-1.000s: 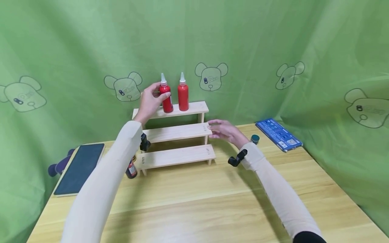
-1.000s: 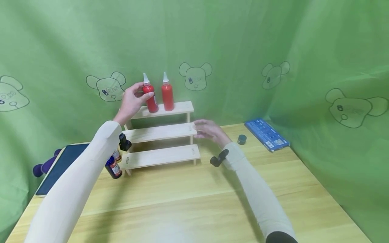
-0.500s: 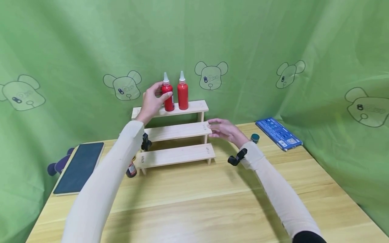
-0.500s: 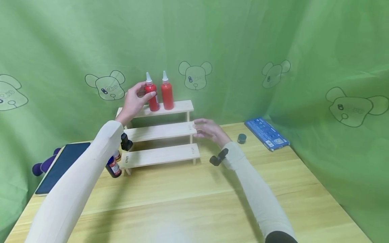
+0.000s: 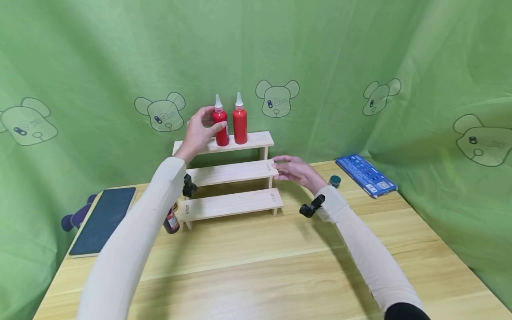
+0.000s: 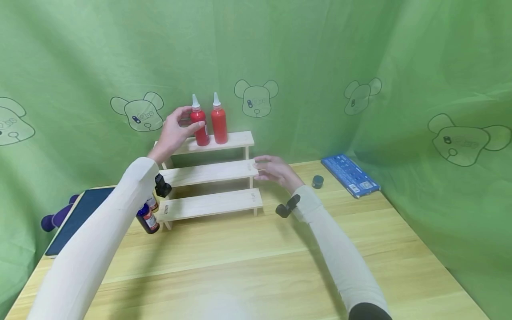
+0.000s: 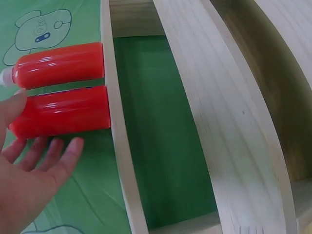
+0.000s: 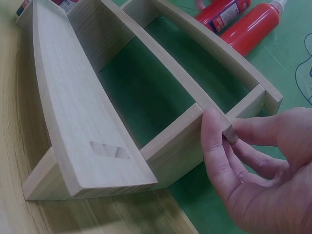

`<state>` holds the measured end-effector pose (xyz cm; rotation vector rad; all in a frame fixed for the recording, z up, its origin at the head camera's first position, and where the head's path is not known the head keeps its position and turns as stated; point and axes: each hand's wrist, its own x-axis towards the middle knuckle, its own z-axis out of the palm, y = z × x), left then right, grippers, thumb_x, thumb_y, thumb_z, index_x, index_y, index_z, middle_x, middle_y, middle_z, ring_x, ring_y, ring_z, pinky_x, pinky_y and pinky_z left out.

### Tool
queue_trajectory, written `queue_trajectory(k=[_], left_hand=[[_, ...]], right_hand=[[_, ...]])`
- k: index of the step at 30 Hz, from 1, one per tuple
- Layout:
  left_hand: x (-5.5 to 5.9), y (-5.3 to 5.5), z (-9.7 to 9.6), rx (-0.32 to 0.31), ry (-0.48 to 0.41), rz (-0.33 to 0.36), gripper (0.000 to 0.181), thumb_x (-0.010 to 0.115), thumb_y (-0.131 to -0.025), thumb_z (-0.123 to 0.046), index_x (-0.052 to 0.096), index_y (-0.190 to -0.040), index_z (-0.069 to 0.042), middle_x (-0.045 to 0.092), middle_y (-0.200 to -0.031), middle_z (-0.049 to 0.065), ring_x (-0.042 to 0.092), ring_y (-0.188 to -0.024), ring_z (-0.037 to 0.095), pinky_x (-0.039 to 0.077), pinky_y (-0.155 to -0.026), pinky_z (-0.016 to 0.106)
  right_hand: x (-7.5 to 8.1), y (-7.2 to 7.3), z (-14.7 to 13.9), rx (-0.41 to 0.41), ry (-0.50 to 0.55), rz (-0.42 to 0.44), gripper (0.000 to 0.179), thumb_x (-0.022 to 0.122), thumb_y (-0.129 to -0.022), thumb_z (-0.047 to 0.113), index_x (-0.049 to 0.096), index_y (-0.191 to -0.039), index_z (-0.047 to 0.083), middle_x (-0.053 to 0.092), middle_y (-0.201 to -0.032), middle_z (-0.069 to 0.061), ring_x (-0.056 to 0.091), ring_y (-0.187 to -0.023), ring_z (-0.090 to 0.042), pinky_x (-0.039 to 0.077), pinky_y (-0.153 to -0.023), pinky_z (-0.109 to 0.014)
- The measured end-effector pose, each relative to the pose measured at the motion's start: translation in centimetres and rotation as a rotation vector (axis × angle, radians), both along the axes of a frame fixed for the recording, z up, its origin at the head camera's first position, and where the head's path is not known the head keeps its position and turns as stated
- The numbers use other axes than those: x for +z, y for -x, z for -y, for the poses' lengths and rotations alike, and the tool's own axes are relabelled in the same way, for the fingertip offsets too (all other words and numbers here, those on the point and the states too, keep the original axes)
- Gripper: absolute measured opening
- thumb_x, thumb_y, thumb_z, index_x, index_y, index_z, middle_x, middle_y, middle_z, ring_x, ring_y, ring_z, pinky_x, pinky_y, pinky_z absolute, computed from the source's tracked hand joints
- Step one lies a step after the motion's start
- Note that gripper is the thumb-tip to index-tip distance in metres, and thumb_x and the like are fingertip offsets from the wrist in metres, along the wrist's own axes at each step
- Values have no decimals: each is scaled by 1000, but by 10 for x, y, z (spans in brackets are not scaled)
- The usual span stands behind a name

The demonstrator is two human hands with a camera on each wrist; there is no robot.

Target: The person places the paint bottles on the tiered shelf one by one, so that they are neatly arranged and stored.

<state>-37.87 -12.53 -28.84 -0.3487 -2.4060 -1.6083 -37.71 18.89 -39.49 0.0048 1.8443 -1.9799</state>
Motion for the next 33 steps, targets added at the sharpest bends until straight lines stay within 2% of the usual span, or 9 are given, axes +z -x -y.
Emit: queue_trajectory(k=[7, 15, 23, 24, 25, 27, 29, 31, 33], left_hand=[[1, -14, 29, 0, 67, 42, 70, 75, -99, -25, 41, -158, -11, 49, -157, 17, 51, -142, 35, 47, -116, 50], [-11, -39, 69, -16, 128, 35, 67, 73, -100, -27, 43, -156, -7, 50, -156, 20, 49, -141, 39, 46, -115, 55], [-19, -61, 113, 23, 143, 46, 62, 68, -103, -28, 43, -155, -4, 52, -152, 22, 50, -139, 41, 44, -117, 57], [-21, -63, 117, 29, 147, 46, 62, 68, -103, -29, 43, -155, -4, 53, -152, 22, 51, -139, 41, 43, -117, 57], [-23, -66, 121, 34, 151, 47, 62, 67, -104, -31, 43, -155, -4, 53, -152, 22, 51, -139, 40, 43, -117, 56], [-29, -72, 128, 43, 164, 48, 62, 65, -105, -34, 44, -154, -4, 54, -151, 21, 53, -136, 38, 44, -117, 53], [-36, -79, 136, 43, 166, 57, 59, 62, -106, -34, 45, -153, -3, 56, -149, 22, 58, -129, 30, 49, -114, 43], [-45, -86, 144, 40, 162, 63, 55, 59, -108, -31, 46, -152, 0, 57, -146, 23, 63, -119, 18, 54, -106, 31], [-53, -91, 150, 34, 148, 63, 50, 55, -110, -26, 47, -150, 3, 57, -144, 27, 63, -108, 5, 56, -95, 19]], right_hand=[[1, -2, -2, 26, -17, -16, 54, 51, -107, -1, 32, -158, -4, 67, -103, -6, 68, -80, -14, 62, -76, -23], [-2, 1, -4, 32, 18, -3, 55, 52, -107, -1, 32, -157, -5, 68, -101, -6, 69, -76, -15, 63, -75, -23], [0, 0, -7, 32, 12, -29, 56, 53, -106, -1, 33, -158, -4, 65, -100, -6, 69, -76, -14, 62, -77, -22], [-1, 0, -8, 38, 12, -38, 56, 54, -105, -1, 34, -157, -4, 65, -101, -6, 69, -76, -14, 63, -78, -23], [-8, 6, -12, 57, 52, -42, 55, 59, -103, -1, 39, -155, -2, 66, -101, -7, 69, -75, -14, 63, -76, -23], [-10, 7, -13, 65, 63, -49, 54, 61, -102, 0, 41, -153, -2, 68, -103, -8, 69, -78, -15, 63, -77, -23], [-11, 7, -12, 73, 61, -44, 54, 61, -103, 1, 42, -153, -2, 68, -104, -8, 69, -79, -15, 63, -78, -24], [-11, 7, -11, 67, 57, -30, 54, 59, -103, 0, 41, -154, -2, 68, -103, -8, 69, -79, -16, 63, -77, -24], [-4, 1, -5, 43, 12, -21, 54, 53, -106, -1, 35, -156, -3, 67, -103, -7, 69, -78, -16, 63, -78, -24]])
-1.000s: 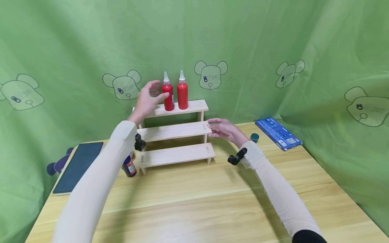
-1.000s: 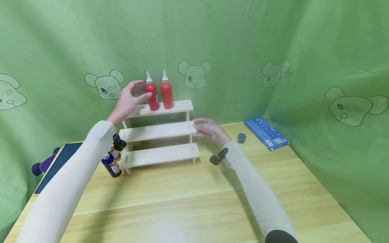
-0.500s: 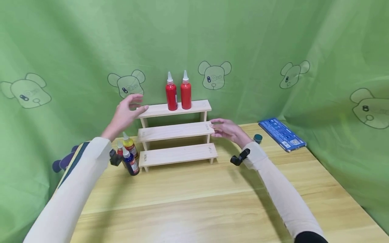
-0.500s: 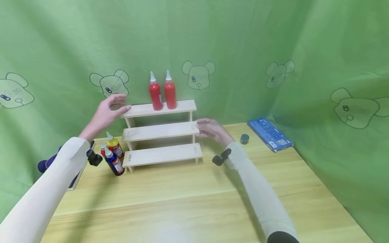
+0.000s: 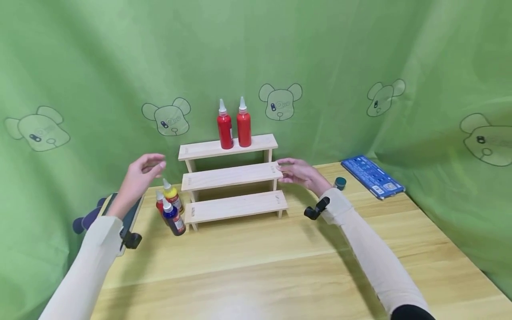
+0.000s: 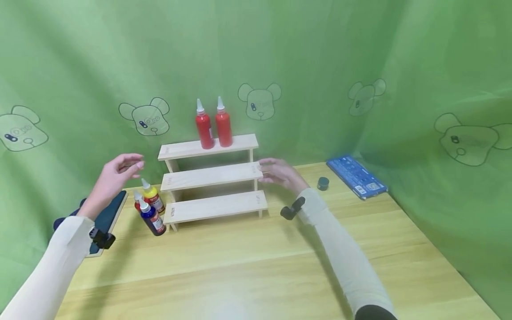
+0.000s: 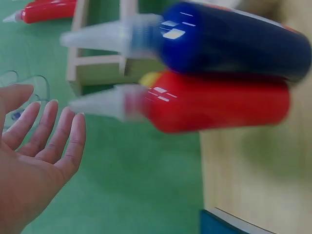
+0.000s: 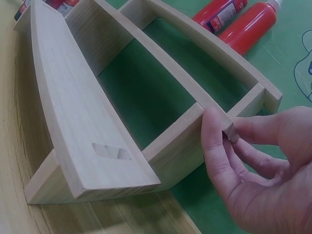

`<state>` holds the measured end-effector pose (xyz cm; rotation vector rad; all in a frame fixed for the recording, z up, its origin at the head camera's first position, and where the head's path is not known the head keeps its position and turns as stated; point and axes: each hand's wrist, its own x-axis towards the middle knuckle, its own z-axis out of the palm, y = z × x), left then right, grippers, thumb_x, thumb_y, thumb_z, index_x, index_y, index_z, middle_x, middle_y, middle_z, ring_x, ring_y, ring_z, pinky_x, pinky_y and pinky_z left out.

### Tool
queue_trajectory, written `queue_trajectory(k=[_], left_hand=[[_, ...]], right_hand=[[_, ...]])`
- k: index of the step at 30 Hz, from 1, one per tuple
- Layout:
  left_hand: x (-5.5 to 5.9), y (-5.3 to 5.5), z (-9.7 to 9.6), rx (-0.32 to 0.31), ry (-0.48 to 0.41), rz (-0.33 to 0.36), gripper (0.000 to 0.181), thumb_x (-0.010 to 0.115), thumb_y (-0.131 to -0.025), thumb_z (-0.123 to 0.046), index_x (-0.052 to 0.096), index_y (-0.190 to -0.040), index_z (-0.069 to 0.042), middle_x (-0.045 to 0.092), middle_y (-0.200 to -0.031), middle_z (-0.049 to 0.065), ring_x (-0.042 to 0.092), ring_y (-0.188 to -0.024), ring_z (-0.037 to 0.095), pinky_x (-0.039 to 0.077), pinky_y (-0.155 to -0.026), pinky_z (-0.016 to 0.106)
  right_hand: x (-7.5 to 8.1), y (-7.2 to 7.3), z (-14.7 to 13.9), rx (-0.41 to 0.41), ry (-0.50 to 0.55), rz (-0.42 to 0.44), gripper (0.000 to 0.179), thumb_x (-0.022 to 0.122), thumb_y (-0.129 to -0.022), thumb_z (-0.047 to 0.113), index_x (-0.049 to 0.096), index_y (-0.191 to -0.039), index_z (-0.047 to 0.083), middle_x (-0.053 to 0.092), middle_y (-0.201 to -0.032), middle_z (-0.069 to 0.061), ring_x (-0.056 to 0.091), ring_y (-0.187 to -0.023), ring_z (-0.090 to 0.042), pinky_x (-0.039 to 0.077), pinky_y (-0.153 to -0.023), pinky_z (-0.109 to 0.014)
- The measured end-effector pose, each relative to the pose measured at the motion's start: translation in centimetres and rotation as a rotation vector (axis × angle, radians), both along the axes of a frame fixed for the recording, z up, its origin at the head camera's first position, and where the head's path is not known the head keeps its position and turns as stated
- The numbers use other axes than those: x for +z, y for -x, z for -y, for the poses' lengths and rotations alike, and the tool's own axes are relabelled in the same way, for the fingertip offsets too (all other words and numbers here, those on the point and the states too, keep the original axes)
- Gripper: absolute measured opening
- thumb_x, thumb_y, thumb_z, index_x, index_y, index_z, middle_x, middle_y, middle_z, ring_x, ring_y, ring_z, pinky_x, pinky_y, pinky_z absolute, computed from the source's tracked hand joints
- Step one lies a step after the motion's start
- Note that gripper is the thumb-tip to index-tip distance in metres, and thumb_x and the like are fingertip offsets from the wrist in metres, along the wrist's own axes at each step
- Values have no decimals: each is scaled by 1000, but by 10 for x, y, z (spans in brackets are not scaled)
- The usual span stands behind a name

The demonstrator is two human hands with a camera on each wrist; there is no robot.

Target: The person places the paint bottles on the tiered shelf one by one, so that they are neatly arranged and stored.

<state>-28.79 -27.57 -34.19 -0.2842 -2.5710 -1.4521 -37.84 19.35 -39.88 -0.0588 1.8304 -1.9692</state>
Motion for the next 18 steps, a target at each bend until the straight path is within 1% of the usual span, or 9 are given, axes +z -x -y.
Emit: queue_trajectory(k=[1, 3, 5, 9, 11, 15, 18], left_hand=[[-5, -2, 3, -1, -14, 2, 48, 54, -110, -24, 47, -149, 4, 56, -144, 29, 62, -104, 0, 56, -91, 15], [-13, -6, 8, 7, -36, 3, 47, 54, -111, -22, 47, -149, 5, 56, -144, 31, 61, -100, -6, 56, -87, 11], [-19, -9, 12, 13, -50, 6, 47, 53, -111, -21, 47, -149, 6, 55, -144, 31, 60, -100, -8, 56, -86, 11], [-28, -15, 18, 18, -50, 24, 49, 54, -111, -24, 46, -150, 5, 55, -146, 30, 58, -105, -7, 56, -88, 12], [-32, -18, 21, -3, -45, 40, 51, 54, -111, -26, 45, -151, 4, 54, -147, 29, 57, -107, -7, 56, -89, 13], [-43, -25, 26, -77, -53, 86, 55, 52, -111, -31, 41, -155, -1, 51, -150, 26, 56, -113, -5, 55, -92, 15], [-52, -30, 32, -119, -104, 114, 56, 50, -112, -35, 39, -157, -3, 50, -152, 23, 56, -119, -1, 54, -95, 17]], right_hand=[[0, 0, 1, -5, -4, 6, 53, 53, -106, 0, 35, -157, -2, 67, -102, -7, 69, -77, -16, 63, -77, -23], [1, 1, 3, -16, 0, 14, 54, 53, -106, 0, 34, -157, -3, 68, -102, -7, 69, -77, -16, 62, -74, -22], [3, 2, 4, -20, 3, 13, 54, 54, -107, 1, 34, -156, -3, 69, -101, -7, 68, -77, -15, 62, -73, -21], [5, 2, 4, -24, 10, 14, 53, 53, -107, 0, 34, -156, -4, 69, -98, -6, 68, -76, -14, 62, -73, -22], [5, 1, 4, -28, 8, 17, 53, 53, -107, 0, 34, -156, -4, 69, -98, -5, 68, -74, -15, 62, -73, -22], [4, -1, 5, -32, 7, 23, 54, 54, -107, 0, 34, -157, -3, 68, -97, -5, 68, -75, -15, 63, -73, -22], [3, -2, 6, -36, 8, 29, 55, 55, -106, 1, 34, -157, -2, 67, -97, -4, 67, -76, -14, 63, -74, -22]])
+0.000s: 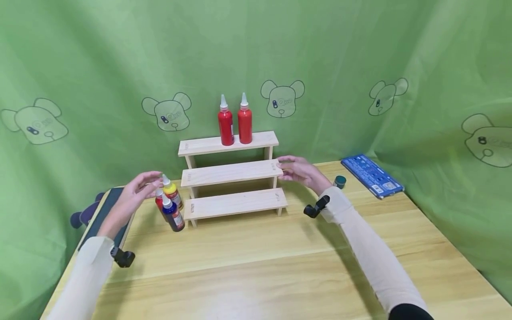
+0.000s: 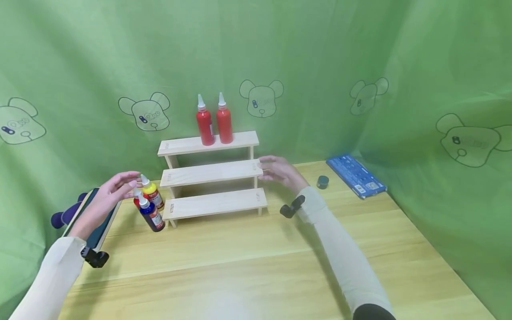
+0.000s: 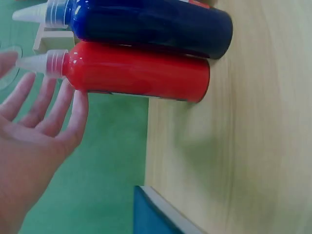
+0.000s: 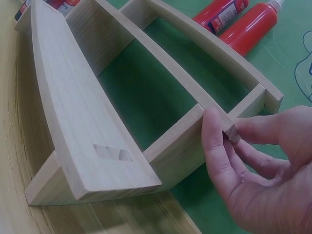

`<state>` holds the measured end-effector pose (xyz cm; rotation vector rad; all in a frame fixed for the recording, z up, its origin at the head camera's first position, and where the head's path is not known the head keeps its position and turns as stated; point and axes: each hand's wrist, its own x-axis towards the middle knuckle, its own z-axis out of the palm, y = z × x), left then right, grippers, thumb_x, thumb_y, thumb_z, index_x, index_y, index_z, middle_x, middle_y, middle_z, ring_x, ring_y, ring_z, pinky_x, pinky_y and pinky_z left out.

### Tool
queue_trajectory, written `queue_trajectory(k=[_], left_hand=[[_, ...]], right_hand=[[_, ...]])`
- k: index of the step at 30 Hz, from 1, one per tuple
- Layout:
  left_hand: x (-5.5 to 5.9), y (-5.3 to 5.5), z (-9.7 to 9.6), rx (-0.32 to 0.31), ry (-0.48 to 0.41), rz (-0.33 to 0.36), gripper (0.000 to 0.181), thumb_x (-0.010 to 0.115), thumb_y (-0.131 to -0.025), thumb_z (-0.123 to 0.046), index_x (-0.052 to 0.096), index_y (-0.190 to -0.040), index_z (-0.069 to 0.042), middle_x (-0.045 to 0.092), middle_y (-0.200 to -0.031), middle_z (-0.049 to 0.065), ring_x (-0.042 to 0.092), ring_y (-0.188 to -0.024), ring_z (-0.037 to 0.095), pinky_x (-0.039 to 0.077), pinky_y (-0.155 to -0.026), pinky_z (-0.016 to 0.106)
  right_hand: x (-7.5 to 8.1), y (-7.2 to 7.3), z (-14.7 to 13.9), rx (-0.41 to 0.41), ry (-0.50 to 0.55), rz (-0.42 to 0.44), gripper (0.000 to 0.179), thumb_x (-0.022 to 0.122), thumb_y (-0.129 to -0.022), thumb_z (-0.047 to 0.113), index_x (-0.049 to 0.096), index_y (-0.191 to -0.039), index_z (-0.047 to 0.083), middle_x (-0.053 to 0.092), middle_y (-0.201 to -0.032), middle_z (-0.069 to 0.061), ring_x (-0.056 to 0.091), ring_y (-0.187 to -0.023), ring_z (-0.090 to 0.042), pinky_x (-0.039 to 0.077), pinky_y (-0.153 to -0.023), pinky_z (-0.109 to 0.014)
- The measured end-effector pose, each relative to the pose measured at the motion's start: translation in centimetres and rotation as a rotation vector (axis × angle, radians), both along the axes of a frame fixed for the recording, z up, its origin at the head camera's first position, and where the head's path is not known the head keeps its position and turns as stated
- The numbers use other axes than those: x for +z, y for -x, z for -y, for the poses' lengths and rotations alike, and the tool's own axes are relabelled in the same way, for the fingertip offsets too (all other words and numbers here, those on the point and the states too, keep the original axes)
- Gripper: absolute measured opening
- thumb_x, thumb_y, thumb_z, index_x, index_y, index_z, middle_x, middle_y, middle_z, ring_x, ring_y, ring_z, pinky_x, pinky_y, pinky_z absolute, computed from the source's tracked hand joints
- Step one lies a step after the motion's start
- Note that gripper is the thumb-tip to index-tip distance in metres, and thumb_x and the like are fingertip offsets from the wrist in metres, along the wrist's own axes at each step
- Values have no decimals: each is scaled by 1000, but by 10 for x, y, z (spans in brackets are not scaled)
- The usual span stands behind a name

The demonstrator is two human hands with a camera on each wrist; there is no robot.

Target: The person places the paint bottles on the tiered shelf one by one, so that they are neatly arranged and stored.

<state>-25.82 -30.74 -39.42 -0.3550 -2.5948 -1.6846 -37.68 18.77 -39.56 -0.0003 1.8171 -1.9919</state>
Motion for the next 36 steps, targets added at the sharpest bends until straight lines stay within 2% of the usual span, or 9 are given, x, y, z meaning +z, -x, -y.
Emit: queue_trajectory(k=[4, 7, 10, 14, 17, 18, 21, 24, 36], left_hand=[[-10, -3, 6, -4, -52, 18, 57, 49, -112, -37, 39, -156, -2, 52, -149, 17, 57, -121, -1, 54, -98, 17], [-17, -6, 10, 5, -33, 42, 58, 49, -112, -36, 39, -155, 1, 53, -145, 15, 58, -117, -4, 56, -100, 22], [-25, -9, 14, -20, 9, 90, 58, 49, -112, -34, 38, -156, 2, 52, -148, 21, 61, -114, -2, 55, -103, 29], [-33, -14, 18, -98, 58, 127, 61, 57, -109, -21, 31, -159, 3, 46, -153, 32, 61, -129, 27, 53, -101, 26], [-39, -13, 17, -127, 55, 103, 67, 63, -104, -8, 27, -158, 7, 44, -151, 38, 52, -135, 48, 53, -97, 19], [-41, -12, 17, -119, 56, 89, 67, 65, -102, -5, 28, -157, 8, 45, -149, 39, 54, -133, 45, 53, -96, 17], [-43, -9, 12, -79, 43, 44, 64, 68, -97, 2, 34, -151, 11, 49, -144, 41, 63, -122, 20, 52, -93, 13], [-43, -8, 9, -31, 44, 14, 61, 70, -95, 5, 38, -147, 12, 52, -140, 42, 59, -107, -7, 52, -92, 11], [-48, -12, 5, 71, 83, -66, 53, 75, -93, 2, 50, -139, 11, 60, -135, 39, 58, -99, -13, 54, -87, 10]], right_hand=[[-1, 1, 0, 3, 6, -3, 55, 54, -107, 1, 34, -157, -2, 68, -97, -4, 67, -75, -14, 62, -75, -23], [-1, 2, 0, 3, 7, -8, 54, 53, -107, 1, 34, -157, -2, 68, -97, -4, 67, -74, -14, 62, -75, -23], [-1, 2, 0, 1, -1, -15, 53, 53, -107, 1, 35, -157, -2, 68, -97, -3, 67, -76, -13, 63, -77, -23], [-1, 1, 1, 2, 1, -9, 54, 55, -106, 1, 36, -156, -1, 68, -100, -4, 66, -80, -14, 63, -78, -24], [-2, 1, 1, -3, 3, -2, 54, 55, -106, 2, 36, -156, -1, 67, -103, -6, 66, -81, -15, 62, -76, -23], [-2, 1, 1, -7, 1, -1, 54, 55, -106, 2, 36, -156, -1, 67, -104, -7, 67, -82, -16, 62, -75, -23], [-3, 1, 0, -8, -2, -4, 54, 54, -107, 2, 35, -157, -1, 66, -104, -6, 66, -81, -15, 62, -75, -22], [-3, 0, -1, -2, -2, -10, 54, 54, -107, 2, 34, -157, -2, 66, -100, -5, 66, -78, -13, 62, -76, -22], [-5, -1, -2, -12, -4, -14, 52, 54, -107, 1, 37, -156, -1, 67, -100, -5, 67, -77, -14, 63, -76, -23]])
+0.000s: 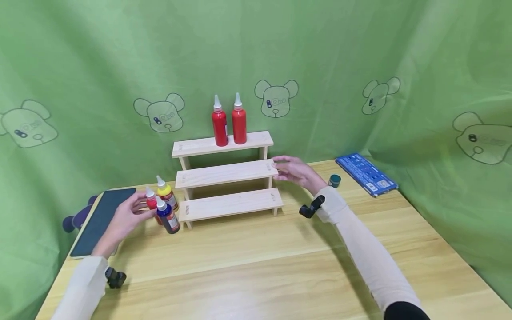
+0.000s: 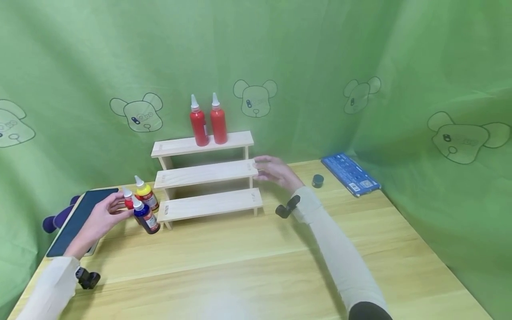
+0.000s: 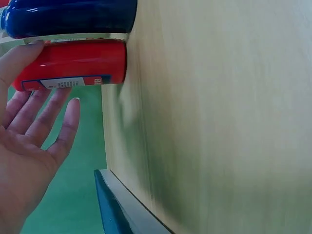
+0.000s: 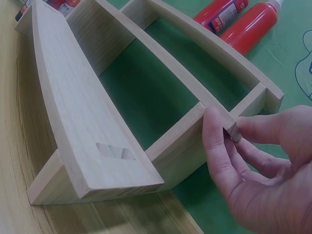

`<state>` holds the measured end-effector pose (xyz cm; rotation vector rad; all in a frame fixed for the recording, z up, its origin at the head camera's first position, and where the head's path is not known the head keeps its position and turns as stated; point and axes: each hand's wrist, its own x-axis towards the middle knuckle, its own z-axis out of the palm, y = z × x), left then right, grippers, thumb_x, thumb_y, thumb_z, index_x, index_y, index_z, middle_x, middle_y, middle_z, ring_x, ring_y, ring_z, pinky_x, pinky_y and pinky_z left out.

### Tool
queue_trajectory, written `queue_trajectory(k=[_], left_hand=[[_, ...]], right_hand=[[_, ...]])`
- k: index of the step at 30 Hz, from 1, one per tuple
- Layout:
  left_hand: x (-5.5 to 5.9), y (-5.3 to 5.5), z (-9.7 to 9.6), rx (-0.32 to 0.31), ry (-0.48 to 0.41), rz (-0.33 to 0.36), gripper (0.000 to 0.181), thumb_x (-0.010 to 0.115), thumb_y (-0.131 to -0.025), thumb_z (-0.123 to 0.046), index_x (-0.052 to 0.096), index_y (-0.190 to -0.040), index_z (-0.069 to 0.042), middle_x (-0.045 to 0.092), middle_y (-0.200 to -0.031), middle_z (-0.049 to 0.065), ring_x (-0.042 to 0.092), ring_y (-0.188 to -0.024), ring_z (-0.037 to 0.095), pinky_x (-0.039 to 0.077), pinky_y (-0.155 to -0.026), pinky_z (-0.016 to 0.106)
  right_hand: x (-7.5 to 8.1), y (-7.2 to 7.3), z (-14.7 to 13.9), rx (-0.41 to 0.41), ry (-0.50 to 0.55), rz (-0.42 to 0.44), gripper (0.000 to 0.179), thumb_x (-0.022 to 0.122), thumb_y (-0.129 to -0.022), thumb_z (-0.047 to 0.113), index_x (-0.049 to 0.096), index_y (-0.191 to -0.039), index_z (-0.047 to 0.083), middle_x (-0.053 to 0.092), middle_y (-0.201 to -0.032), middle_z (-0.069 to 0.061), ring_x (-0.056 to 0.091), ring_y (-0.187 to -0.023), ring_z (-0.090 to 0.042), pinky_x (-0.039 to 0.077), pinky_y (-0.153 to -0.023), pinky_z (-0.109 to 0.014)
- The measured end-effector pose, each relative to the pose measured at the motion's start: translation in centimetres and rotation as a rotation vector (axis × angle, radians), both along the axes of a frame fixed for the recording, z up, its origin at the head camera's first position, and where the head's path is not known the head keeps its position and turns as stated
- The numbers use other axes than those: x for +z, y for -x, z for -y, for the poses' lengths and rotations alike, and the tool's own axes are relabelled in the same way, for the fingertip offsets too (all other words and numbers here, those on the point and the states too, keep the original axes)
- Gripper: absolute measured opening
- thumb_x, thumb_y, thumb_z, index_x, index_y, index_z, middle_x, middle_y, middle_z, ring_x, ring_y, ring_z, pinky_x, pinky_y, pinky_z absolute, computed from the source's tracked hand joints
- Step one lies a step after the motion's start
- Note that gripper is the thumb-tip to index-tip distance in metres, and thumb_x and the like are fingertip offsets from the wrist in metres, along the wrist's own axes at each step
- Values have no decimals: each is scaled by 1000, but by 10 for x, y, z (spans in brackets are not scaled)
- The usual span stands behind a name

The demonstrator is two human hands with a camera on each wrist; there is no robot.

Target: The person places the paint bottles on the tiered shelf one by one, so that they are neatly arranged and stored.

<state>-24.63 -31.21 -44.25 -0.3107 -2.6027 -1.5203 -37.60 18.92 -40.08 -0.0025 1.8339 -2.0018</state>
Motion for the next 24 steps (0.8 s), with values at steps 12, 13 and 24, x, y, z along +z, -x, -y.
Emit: queue_trajectory(k=[12, 13, 24], left_hand=[[22, -5, 8, 116, 108, -48, 59, 79, -96, -26, 52, -142, 0, 67, -128, 18, 57, -102, -11, 48, -87, 9], [25, -5, 8, 128, 110, -51, 59, 78, -97, -28, 52, -142, -1, 66, -126, 12, 56, -103, -11, 47, -88, 9], [52, 2, 10, 233, 23, -116, 52, 77, -97, -31, 52, -140, -14, 59, -117, -21, 55, -109, -4, 45, -89, 8]], right_hand=[[0, 1, 0, 5, 0, 5, 55, 54, -106, 1, 35, -158, -1, 67, -101, -6, 67, -78, -15, 62, -75, -22], [0, 1, 0, 5, -1, 6, 55, 55, -106, 1, 35, -158, -1, 66, -102, -6, 66, -78, -15, 62, -75, -23], [1, 0, 0, 18, 7, 2, 54, 52, -106, 0, 34, -157, -2, 65, -107, -11, 67, -81, -16, 63, -74, -21]])
